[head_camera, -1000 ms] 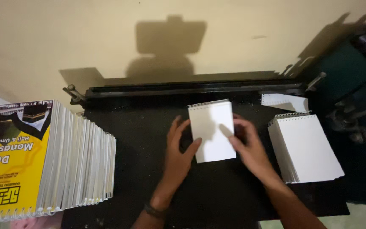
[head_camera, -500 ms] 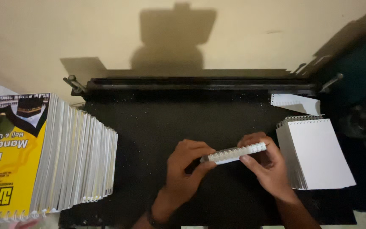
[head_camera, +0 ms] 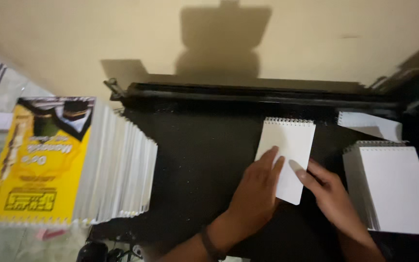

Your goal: The person assembles spiral-bound notebooks by placing a stack of white pages onto a cover sheet on a black table. They fold the cover over the pages, press the edges to secure them, and then place the finished notebook onto a growing stack on the left side of the workspace.

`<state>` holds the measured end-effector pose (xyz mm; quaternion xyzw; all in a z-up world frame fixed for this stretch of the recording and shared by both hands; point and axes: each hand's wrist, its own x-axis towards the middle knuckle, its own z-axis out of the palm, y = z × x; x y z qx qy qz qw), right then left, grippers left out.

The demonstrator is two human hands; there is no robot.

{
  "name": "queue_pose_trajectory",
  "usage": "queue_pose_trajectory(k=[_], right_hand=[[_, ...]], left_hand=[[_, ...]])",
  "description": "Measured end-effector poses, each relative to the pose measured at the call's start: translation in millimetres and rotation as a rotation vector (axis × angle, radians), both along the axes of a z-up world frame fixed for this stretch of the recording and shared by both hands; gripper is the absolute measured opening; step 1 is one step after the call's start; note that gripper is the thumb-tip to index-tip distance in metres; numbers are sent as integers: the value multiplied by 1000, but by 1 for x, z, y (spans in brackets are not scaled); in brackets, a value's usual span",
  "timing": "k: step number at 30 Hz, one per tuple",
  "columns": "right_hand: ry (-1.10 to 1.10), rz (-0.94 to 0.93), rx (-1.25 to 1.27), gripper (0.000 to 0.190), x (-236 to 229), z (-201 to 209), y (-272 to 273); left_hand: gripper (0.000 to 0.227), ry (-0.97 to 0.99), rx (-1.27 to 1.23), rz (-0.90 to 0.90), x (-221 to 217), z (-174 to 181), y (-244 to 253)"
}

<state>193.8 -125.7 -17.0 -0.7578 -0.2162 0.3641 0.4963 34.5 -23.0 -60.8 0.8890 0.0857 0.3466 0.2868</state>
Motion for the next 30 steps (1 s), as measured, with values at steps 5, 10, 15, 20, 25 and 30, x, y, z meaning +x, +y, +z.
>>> queue_pose_trajectory(k=[5, 10, 15, 20, 25, 30], right_hand=[[-761, 525, 248, 99, 9, -32, 1], [-776, 411, 47, 124, -7, -35, 6], [-612, 291, -29, 120, -14, -28, 9], [-556, 33, 86, 89, -9, -22, 12], [-1211, -197, 304, 78, -11, 1, -2], [-1393, -198, 336, 42, 19, -29, -20]], left_hand=[[56, -32, -855, 12, -9, 15, 7], [65, -17, -1233, 2, -15, 32, 6], [64, -82, -1148, -147, -17, 30, 7], [44, -246, -1272, -139, -11, 9, 11], [39, -351, -1207, -20, -12, 4, 22], [42, -418, -1289, -13, -23, 16, 31]])
